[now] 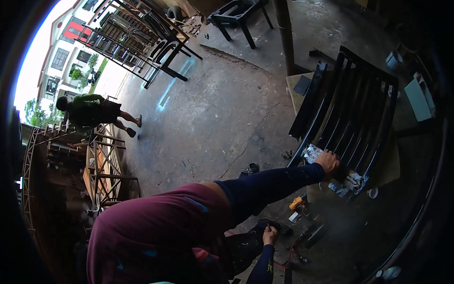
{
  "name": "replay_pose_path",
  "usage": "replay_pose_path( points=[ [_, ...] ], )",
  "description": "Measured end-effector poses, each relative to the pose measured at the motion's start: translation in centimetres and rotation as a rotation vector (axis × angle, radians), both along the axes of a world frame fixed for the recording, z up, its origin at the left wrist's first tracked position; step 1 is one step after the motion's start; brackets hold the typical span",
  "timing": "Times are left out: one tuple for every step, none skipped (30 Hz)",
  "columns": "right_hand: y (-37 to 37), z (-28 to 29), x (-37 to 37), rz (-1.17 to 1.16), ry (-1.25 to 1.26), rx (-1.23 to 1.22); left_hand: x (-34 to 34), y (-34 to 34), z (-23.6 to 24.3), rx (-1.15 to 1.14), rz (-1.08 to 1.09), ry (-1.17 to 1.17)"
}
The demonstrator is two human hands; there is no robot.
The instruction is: Repairing a metal and wood chair using pliers and a pneumatic nail gun to secure components.
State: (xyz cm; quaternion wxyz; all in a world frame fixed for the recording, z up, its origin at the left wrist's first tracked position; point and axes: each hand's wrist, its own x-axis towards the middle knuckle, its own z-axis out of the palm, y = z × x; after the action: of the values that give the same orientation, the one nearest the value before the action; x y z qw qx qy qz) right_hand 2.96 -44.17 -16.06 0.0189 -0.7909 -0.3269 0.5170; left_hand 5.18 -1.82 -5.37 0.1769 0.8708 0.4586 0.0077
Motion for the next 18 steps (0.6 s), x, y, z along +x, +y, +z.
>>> replay_pose_path(
  points=[
    [1.0, 0.2, -0.5, -0.038, 0.055, 0.021, -0.3, 0.7, -0.6, -0.009, -0.003, -0.006],
    [2.5, 0.6, -2.2, -0.059, 0.132, 0.051, -1.8, 2.2, -1.1, -0.035, 0.028, 0.007],
    [4.8, 1.2, -4.5, -0.033, 0.158, 0.075, -3.3, 3.3, -1.6, -0.069, 0.055, 0.019],
    [1.5, -2.0, -0.4, -0.076, 0.047, 0.203, 2.1, 1.1, 1.8, 0.044, -0.035, -0.019],
    [5.3, 0.0, -5.7, 0.032, 0.045, 0.312, -4.1, 3.5, -1.0, 0.029, -0.015, -0.011],
    [5.8, 1.8, -6.5, -0.055, 0.063, 0.219, -5.0, 1.3, -1.3, 0.258, -0.072, 0.086],
    [3.8, 0.8, -4.9, -0.041, -0.139, 0.355, -2.5, 0.9, 1.4, 0.038, -0.154, 0.084],
    [4.7, -0.1, -5.9, 0.015, -0.210, 0.526, -4.1, 1.8, 0.6, 0.265, -0.103, 0.079],
    [4.2, -0.6, -6.2, -0.053, -0.242, 0.537, -4.1, 2.4, 1.7, 0.143, -0.181, 0.097],
    [4.9, -1.0, -6.9, -0.099, -0.246, 0.579, -4.5, 3.6, 2.5, 0.108, -0.200, 0.180],
    [4.5, -2.0, -6.4, -0.133, -0.207, 0.559, -4.1, 4.1, 3.8, 0.095, -0.246, 0.226],
    [3.4, -3.0, -5.6, -0.169, -0.174, 0.532, -3.4, 4.0, 5.2, 0.078, -0.295, 0.265],
    [2.6, -3.9, -5.0, -0.187, -0.216, 0.517, -3.4, 3.4, 6.3, 0.106, -0.269, 0.180],
    [2.3, -4.4, -4.6, -0.195, -0.215, 0.504, -4.3, 2.9, 7.1, 0.135, -0.229, 0.110],
    [1.9, -4.8, -3.8, -0.156, -0.253, 0.413, -5.4, 2.7, 7.7, 0.091, -0.138, -0.042],
    [1.6, -5.2, -2.9, -0.112, -0.288, 0.322, -7.3, 2.4, 8.3, 0.047, -0.040, -0.191],
    [1.5, -5.4, -1.6, -0.081, -0.278, 0.243, -10.6, 2.0, 9.0, 0.045, 0.012, -0.310],
    [1.0, -5.9, 0.2, -0.055, -0.287, 0.167, -14.3, 1.2, 9.4, 0.039, 0.068, -0.441]
  ],
)
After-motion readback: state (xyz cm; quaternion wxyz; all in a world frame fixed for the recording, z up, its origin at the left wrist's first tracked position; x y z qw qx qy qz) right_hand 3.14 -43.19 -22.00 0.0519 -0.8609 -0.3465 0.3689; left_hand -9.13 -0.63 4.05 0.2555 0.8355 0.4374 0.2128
